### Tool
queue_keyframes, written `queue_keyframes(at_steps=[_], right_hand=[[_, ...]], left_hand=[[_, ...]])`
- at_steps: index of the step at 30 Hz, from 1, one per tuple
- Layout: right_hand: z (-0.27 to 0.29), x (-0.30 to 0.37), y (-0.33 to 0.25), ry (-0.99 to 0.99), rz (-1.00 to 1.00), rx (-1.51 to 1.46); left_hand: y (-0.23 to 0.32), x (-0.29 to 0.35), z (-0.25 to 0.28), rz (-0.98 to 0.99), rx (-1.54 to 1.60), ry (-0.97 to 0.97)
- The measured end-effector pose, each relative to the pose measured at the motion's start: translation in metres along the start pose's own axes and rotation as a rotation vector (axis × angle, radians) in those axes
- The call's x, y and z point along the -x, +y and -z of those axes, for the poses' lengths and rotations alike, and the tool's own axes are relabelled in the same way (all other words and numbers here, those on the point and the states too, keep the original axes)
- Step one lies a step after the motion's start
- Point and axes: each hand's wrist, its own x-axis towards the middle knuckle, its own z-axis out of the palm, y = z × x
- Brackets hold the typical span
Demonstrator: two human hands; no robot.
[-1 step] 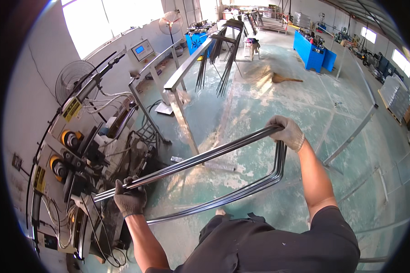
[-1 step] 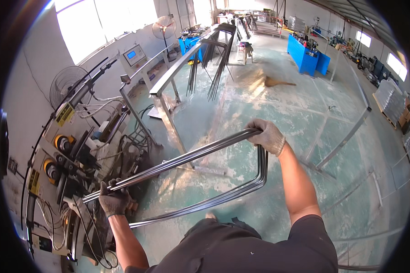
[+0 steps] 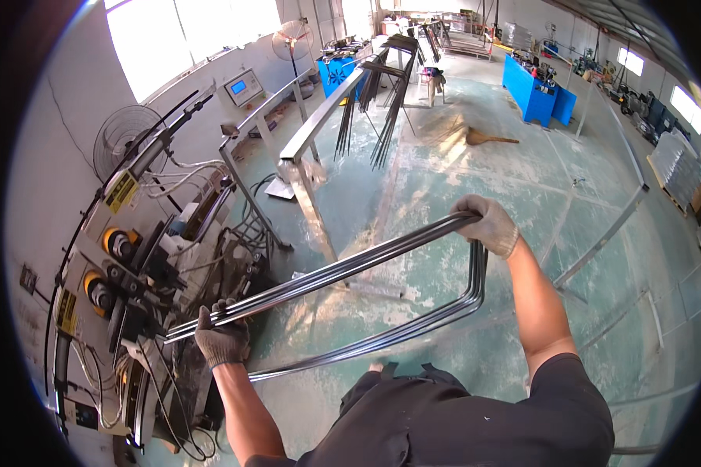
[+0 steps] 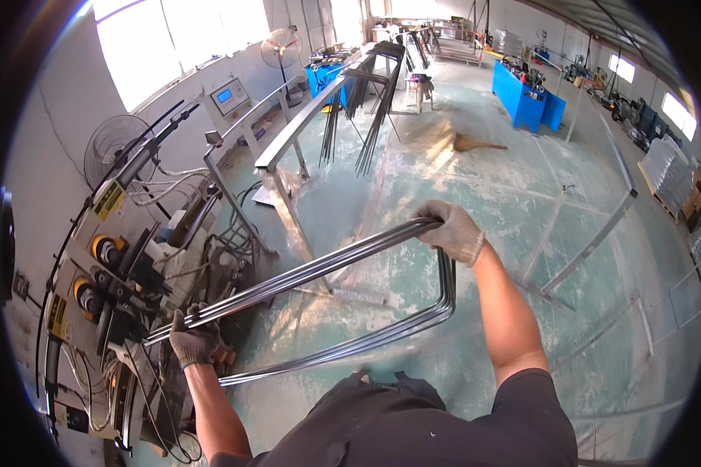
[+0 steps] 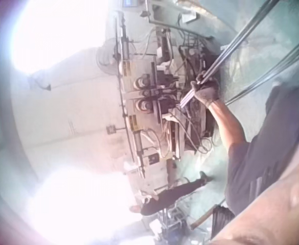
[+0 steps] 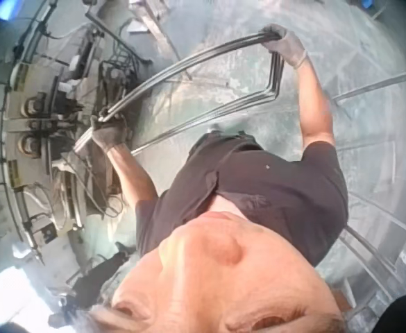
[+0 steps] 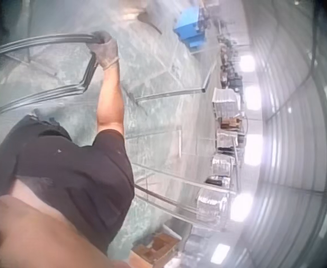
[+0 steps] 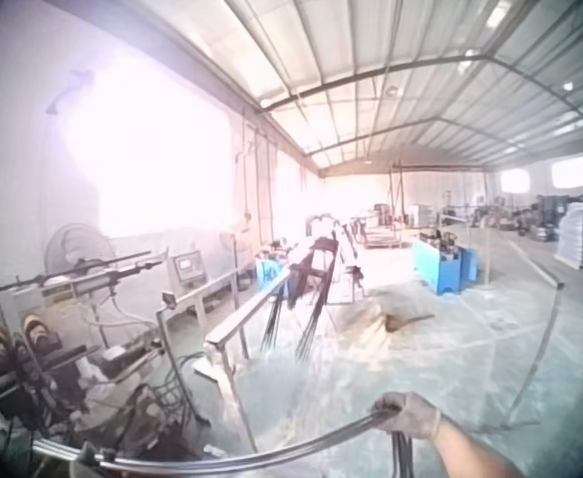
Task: The person repeatedly picks up long metal rods, straightens them on a wooden workbench, and feeds them into a manual bending machine to form U-shaped pieces. The person then stacks the bent rods on a nearby rack.
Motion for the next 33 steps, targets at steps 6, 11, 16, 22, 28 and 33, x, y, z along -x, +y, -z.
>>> queue_keyframes(at_steps=[6,11,16,22,28,33], right_hand=[[-0.015,-0.211,-0.088,-0.041,0.311,0.355],[-0.044,-0.424,-0.116,-0.074,0.714,0.759],[-0.108,-0.58,-0.156,-0.337,0.847,1.074],[-0.13,-0.692,-0.096,-0.463,0.514,0.748],[-0.125,-0.803,-0.017,-0.544,0.397,0.718],[-0.089,-0.924,0.067,-0.522,0.446,0.799]], left_hand=[[-0.006,-0.201,-0.056,-0.093,0.077,0.214],[-0.051,-0.309,-0.144,-0.097,0.0,0.09],[-0.099,-0.348,-0.239,-0.175,-0.104,0.159],[-0.175,-0.363,-0.376,-0.364,-0.559,-0.008],[-0.24,-0.432,-0.464,-0.561,-1.228,0.034],[-0.309,-0.592,-0.493,-0.558,-1.538,-0.201]])
